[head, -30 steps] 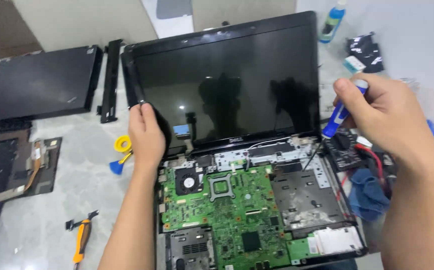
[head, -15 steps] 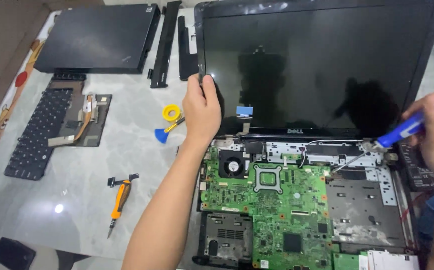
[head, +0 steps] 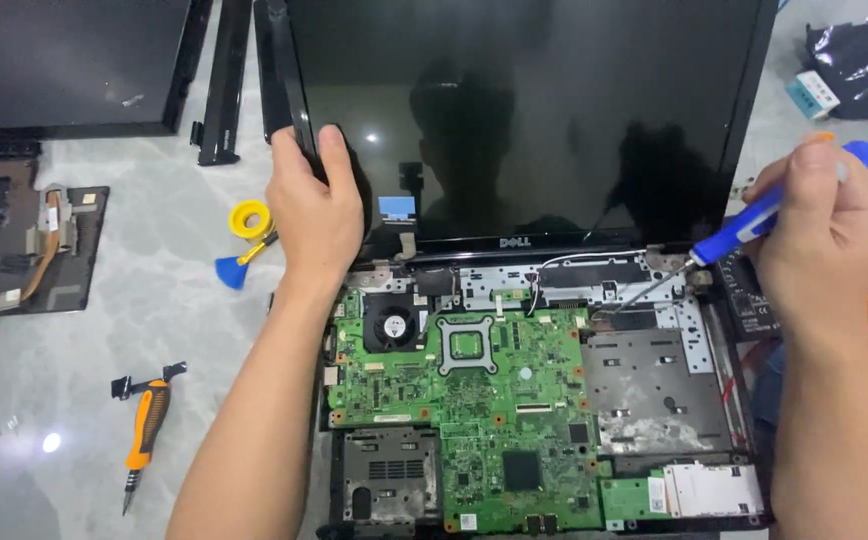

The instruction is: The person works on a disassembled laptop, using a blue-handled screwdriver to remove screws from the bottom case and then the motherboard area. They lift the screen assembly, manipulate internal components, and use a multimeter probe to test points on the motherboard.

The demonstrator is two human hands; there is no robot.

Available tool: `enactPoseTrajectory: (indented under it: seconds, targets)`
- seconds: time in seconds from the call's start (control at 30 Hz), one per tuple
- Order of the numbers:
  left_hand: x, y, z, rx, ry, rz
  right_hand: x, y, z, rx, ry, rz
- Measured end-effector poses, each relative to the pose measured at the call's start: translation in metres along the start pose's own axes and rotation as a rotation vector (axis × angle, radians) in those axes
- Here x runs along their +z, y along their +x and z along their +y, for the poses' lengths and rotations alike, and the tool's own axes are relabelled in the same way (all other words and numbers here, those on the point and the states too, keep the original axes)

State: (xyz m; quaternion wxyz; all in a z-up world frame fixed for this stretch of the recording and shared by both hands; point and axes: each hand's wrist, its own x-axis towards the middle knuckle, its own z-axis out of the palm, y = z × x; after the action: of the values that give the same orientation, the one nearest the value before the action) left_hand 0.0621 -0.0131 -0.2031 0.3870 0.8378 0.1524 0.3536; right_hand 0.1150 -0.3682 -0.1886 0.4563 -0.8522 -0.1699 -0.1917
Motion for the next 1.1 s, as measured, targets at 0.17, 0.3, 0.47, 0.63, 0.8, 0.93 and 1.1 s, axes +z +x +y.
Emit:
enactPoseTrajectory:
  seconds: [0.17, 0.3, 0.47, 0.63, 0.8, 0.93, 1.1]
  targets:
    - [0.0, -0.001, 0.001, -0.016, -0.013, -0.007, 0.001, -0.002, -0.007, 0.041, -0.006, -0.021]
    - [0.0, -0.001, 0.001, -0.007, -0.017, -0.008, 0.0, -0.002, -0.004, 0.022, -0.024, -0.029]
    - [0.001, -0.001, -0.003, -0.003, 0.015, -0.003, 0.002, -0.003, -0.003, -0.034, -0.014, -0.06]
    - [0.002, -0.001, -0.003, -0.011, 0.023, -0.011, 0.002, -0.003, -0.011, 0.008, 0.021, -0.089]
    - [0.006, 0.001, -0.011, -0.054, 0.073, -0.019, -0.009, 0.004, -0.017, 0.147, 0.33, -0.09]
    - [0.004, 0.003, -0.009, -0.111, 0.086, -0.056, -0.059, -0.008, 0.003, 0.299, 0.688, -0.335]
    - [0.003, 0.005, -0.006, -0.219, 0.098, -0.102, -0.109, -0.083, -0.056, -0.113, -0.142, -0.717]
